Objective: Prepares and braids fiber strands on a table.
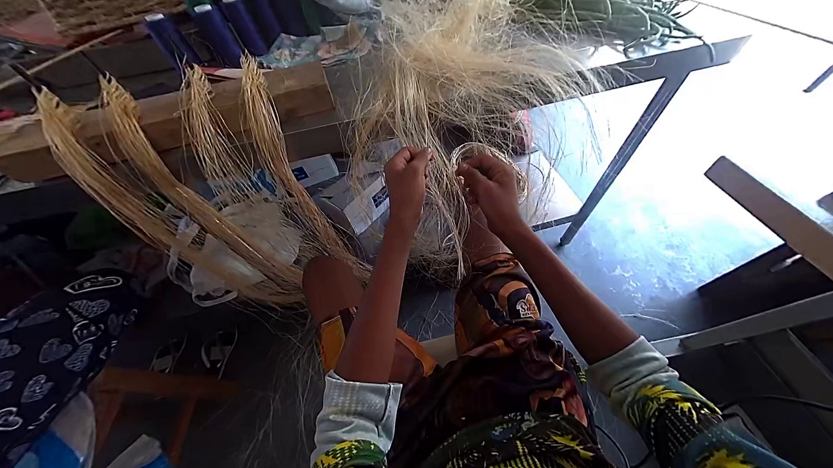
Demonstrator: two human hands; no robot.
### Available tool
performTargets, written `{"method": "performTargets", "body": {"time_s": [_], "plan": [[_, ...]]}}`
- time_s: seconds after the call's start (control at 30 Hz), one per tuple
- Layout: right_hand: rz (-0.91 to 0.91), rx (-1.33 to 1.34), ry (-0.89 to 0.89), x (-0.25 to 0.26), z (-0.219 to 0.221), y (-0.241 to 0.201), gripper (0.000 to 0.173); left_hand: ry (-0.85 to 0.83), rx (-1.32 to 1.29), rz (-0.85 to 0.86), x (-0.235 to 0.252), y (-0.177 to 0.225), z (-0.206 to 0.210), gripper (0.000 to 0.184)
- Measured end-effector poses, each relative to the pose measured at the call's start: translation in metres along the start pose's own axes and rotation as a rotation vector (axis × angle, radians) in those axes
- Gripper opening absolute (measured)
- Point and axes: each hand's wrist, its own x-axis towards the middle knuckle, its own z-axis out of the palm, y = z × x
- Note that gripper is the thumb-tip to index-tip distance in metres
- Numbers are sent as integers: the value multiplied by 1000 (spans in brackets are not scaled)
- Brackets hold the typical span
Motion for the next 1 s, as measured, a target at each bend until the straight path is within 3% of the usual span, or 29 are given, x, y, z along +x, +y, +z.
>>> {"method": "performTargets", "body": {"time_s": [0.3, 0.37, 0.43, 0.53, 0.67, 0.8, 0.93, 1.0], "plan": [[-17, -86, 187, 6, -12, 6, 15, -31, -52, 8, -2, 3, -10, 18], [-15, -202, 217, 5, -16, 5, 16, -28, -60, 9, 0, 3, -11, 18], [-40, -435, 185, -7, -20, -6, 28, -33, -53, 14, 0, 4, -13, 19], [-262, -654, 152, -18, -16, -25, 42, -37, -33, 24, -1, 4, -13, 17], [-493, -559, -35, 18, -3, -27, 21, -37, 0, 22, -3, 1, -11, 15], [-460, -549, -232, 53, 11, -20, 22, -30, -30, 40, -2, -2, -10, 14], [-262, -670, -165, 55, 18, -25, 20, -29, -37, 54, -3, -4, -11, 13], [-265, -624, -139, 55, 16, -19, 19, -31, -31, 62, -4, -6, -11, 11]]}}
